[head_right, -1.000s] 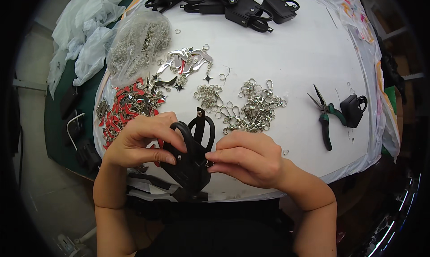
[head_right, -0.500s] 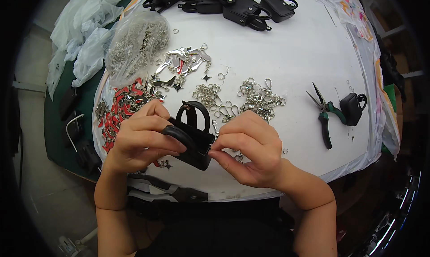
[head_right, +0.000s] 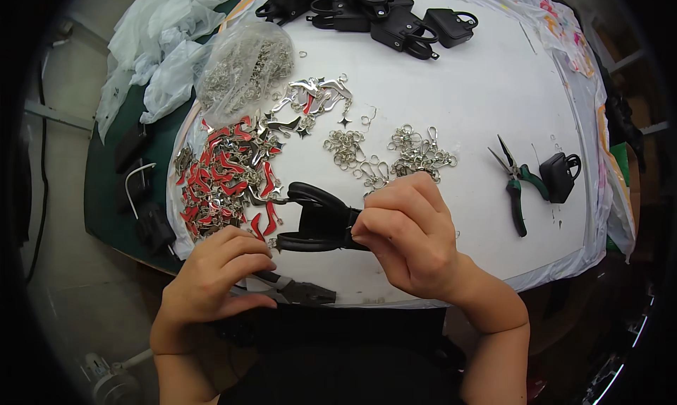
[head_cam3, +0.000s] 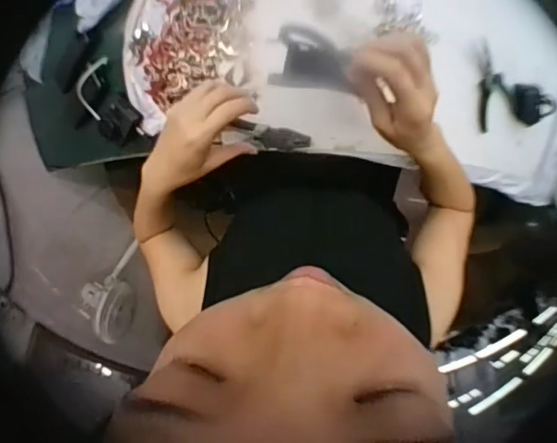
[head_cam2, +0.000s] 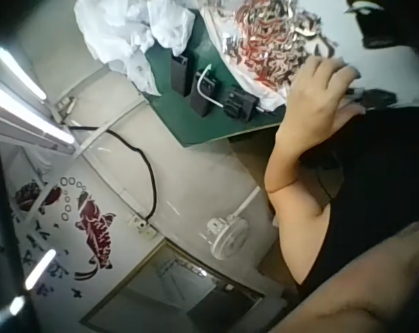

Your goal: The person attaches metal chains and decorative charms to black pouches by hand and using pliers.

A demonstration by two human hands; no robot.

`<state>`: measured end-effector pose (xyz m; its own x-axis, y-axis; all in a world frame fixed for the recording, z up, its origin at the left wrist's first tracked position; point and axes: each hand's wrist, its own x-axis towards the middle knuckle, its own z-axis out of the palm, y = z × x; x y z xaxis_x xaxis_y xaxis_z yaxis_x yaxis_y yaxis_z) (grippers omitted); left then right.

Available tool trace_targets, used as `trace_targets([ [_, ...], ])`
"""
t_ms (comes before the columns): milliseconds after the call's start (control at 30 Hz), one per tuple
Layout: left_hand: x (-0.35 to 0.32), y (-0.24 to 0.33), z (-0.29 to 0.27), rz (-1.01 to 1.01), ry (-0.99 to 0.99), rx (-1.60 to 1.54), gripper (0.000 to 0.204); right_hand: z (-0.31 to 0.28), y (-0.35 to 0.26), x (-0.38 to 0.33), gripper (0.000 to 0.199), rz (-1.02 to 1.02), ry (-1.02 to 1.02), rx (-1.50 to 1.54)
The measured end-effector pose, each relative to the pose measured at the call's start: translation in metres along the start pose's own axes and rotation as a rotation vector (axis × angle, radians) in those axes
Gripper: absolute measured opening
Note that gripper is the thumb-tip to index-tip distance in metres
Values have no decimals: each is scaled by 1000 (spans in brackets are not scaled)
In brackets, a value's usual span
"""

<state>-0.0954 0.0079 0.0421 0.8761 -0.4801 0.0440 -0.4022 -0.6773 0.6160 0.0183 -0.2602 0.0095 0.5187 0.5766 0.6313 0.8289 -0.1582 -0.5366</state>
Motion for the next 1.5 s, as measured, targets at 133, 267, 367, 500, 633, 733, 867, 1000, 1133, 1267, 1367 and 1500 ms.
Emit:
trace_targets([
  [133, -42, 4, 32, -147, 9, 199, 51, 2, -3, -2, 22, -31, -44, 25],
  [267, -55, -5, 55, -94, 178, 186, 48, 4, -9, -5, 20, -23, -75, 70],
  [367, -62, -12, 63, -22, 254, 231, 43, 4, -14, -9, 20, -17, -78, 92],
  [500, -74, -13, 54, 26, 301, 284, 35, 4, -19, -21, 21, 33, -80, 105],
  [633, -69, 14, 20, -213, 378, 44, 28, 9, -21, -31, 22, 11, -64, 94],
  [733, -53, 21, -3, -153, 299, 178, 30, 12, -23, -38, 24, -51, -49, 73],
  [867, -31, 40, -11, -197, 181, 450, 35, 15, -29, -39, 24, -66, -27, 75],
  [1000, -21, 44, -14, -192, 92, 480, 36, 22, -32, -41, 24, -61, 18, 76],
  [1133, -22, 41, -14, -153, 75, 503, 36, 25, -31, -41, 24, -90, 46, 67],
  [1267, -19, 36, -13, -86, 60, 521, 37, 23, -30, -43, 24, -70, 50, 81],
  [1367, -11, 35, -13, -42, 68, 543, 36, 21, -29, -48, 23, -26, 60, 67],
  [1500, -10, 30, -14, 0, 90, 546, 37, 8, -28, -48, 32, 4, 21, 130],
])
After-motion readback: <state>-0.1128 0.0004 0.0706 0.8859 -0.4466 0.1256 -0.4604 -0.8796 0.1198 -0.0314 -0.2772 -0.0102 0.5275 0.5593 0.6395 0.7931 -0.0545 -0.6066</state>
